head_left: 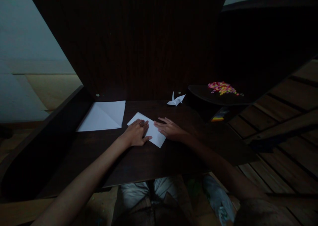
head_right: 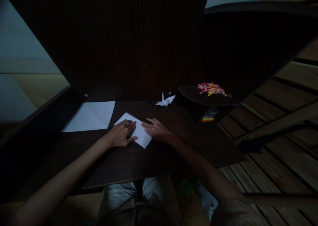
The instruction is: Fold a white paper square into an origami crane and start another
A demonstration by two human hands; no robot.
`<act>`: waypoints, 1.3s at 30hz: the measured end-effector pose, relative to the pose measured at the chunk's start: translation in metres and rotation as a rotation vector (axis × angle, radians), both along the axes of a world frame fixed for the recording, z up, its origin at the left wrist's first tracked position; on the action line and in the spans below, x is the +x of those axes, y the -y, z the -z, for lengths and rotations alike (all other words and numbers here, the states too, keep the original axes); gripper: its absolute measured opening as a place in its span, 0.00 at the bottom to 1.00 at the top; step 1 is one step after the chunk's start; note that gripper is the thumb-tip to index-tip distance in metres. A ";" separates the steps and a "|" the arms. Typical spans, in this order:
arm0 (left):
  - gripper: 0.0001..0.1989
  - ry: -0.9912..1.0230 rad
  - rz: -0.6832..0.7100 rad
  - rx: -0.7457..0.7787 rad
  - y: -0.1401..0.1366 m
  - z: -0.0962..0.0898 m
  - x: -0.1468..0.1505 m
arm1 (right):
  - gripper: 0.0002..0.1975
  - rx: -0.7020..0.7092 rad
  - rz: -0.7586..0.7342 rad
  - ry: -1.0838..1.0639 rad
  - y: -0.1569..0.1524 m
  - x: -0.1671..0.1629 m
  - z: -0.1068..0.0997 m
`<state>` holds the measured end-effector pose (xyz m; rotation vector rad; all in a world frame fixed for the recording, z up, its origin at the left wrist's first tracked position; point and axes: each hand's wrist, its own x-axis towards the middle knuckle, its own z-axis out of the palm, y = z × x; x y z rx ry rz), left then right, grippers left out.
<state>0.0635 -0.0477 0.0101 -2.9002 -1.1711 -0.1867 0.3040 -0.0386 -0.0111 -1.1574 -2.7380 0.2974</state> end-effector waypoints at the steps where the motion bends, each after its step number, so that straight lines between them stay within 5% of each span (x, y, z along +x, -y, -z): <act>1: 0.30 -0.003 0.000 0.002 0.000 -0.002 0.000 | 0.24 0.013 0.006 0.013 0.004 0.004 0.000; 10: 0.29 -0.130 0.050 -0.054 -0.011 -0.016 0.006 | 0.23 0.127 0.039 -0.018 0.051 0.032 -0.002; 17: 0.36 -0.141 0.113 -0.235 -0.021 -0.017 0.011 | 0.23 0.140 0.049 -0.070 0.056 0.035 -0.004; 21: 0.36 -0.158 0.152 -0.304 -0.016 -0.010 0.022 | 0.24 0.095 0.047 -0.100 0.054 0.037 -0.002; 28: 0.26 0.015 0.203 -0.171 -0.002 0.019 0.044 | 0.24 0.047 0.065 -0.143 0.054 0.039 -0.001; 39: 0.46 0.043 0.185 -0.156 -0.001 0.027 0.039 | 0.24 -0.042 0.116 -0.211 0.061 0.054 0.002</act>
